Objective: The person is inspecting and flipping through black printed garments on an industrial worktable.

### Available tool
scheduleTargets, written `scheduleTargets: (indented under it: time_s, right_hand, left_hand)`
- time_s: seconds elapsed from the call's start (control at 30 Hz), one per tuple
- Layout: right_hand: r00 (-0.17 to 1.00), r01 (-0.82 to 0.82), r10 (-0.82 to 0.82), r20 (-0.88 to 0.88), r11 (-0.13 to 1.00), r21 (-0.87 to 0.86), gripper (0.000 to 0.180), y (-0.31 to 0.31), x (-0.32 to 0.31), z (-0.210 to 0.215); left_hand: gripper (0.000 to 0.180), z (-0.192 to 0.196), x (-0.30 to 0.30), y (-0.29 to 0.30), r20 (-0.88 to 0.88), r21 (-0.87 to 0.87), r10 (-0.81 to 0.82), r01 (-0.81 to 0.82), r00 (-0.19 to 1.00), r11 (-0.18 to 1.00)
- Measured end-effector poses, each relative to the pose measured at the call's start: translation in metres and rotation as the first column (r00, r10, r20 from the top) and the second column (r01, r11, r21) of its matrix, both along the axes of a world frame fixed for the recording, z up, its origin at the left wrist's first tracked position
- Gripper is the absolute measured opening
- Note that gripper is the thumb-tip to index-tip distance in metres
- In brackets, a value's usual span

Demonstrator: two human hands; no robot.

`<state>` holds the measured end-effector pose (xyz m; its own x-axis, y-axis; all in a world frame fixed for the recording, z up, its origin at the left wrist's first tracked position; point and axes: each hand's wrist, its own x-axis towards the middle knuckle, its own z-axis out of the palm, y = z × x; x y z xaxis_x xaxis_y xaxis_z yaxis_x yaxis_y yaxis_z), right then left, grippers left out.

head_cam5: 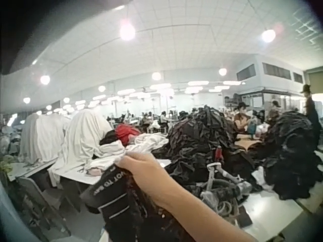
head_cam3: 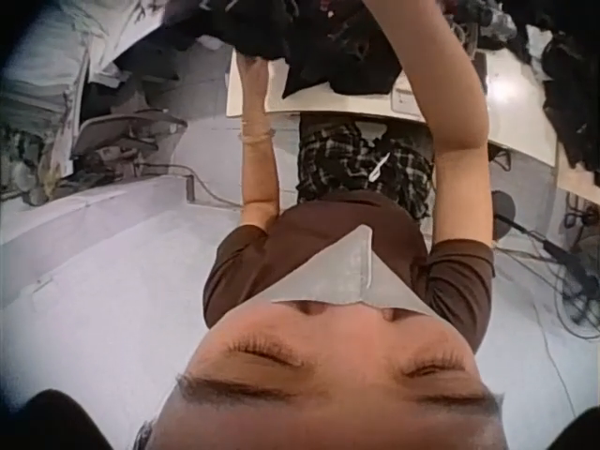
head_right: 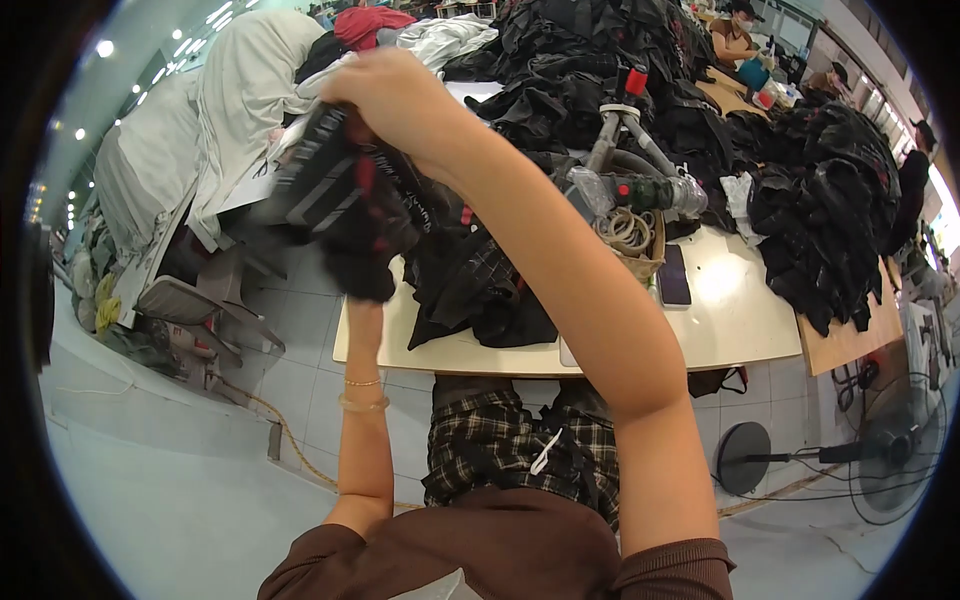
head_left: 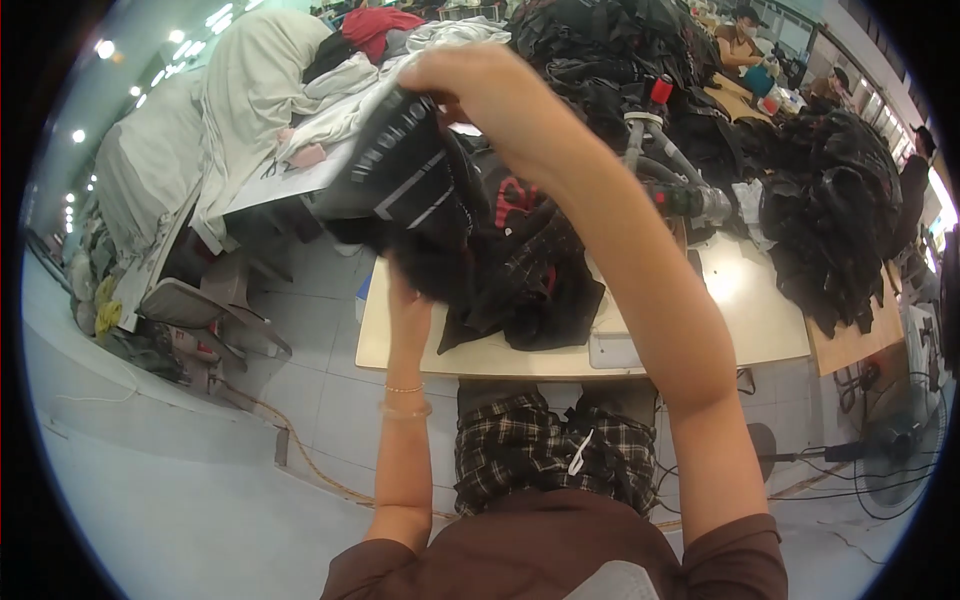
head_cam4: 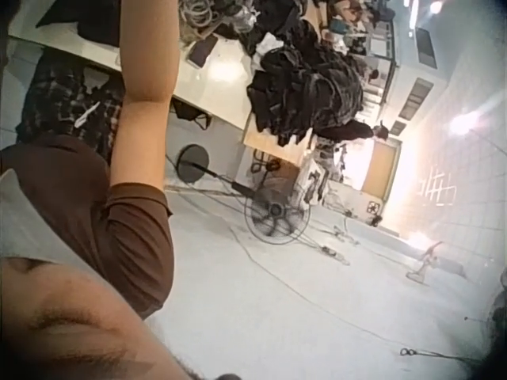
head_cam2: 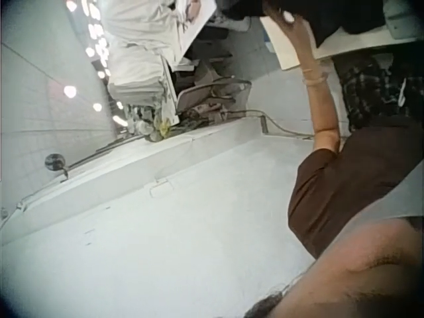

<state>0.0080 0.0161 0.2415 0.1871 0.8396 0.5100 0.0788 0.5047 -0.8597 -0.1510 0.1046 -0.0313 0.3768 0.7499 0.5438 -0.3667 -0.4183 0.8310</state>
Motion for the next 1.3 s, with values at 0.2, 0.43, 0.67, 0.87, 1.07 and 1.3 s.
scheduleTargets:
  time_s: [0.2,0.43,0.67,0.87,1.07,1.3]
  right_hand:
    - [0.962,-0.256,0.241,-0.128,0.96,-0.115,0.023,-0.124,-0.011,0.055]
    - [0.758,0.39,-0.554,-0.344,0.808,-0.442,0.021,-0.204,0.069,-0.135]
    - [0.646,0.524,-0.756,0.104,0.339,-0.781,0.037,-0.305,0.059,-0.351]
    - [0.667,0.245,-0.743,0.054,0.151,-0.958,0.037,-0.319,0.028,-0.365]
    - [0.615,0.196,-0.688,-0.384,0.605,-0.772,0.026,-0.284,0.02,-0.334]
    - [0.762,-0.018,-0.319,-0.563,0.859,-0.511,0.023,-0.301,0.043,-0.215]
  left_hand:
    - [0.057,0.052,-0.049,-0.036,-0.438,0.32,0.092,0.06,0.894,0.946]
    - [0.054,0.107,-0.063,-0.059,-0.807,0.541,0.359,0.343,0.47,0.768]
    - [0.057,0.019,0.005,-0.067,-0.972,0.097,0.002,0.393,0.235,0.914]
    - [0.027,0.002,0.043,-0.127,-0.861,-0.085,-0.322,0.512,0.394,0.855]
    - [0.07,0.015,0.096,-0.156,-0.843,0.415,0.026,0.62,0.537,0.666]
    - [0.051,0.073,0.133,-0.164,-0.784,0.047,-0.57,0.938,0.247,0.342]
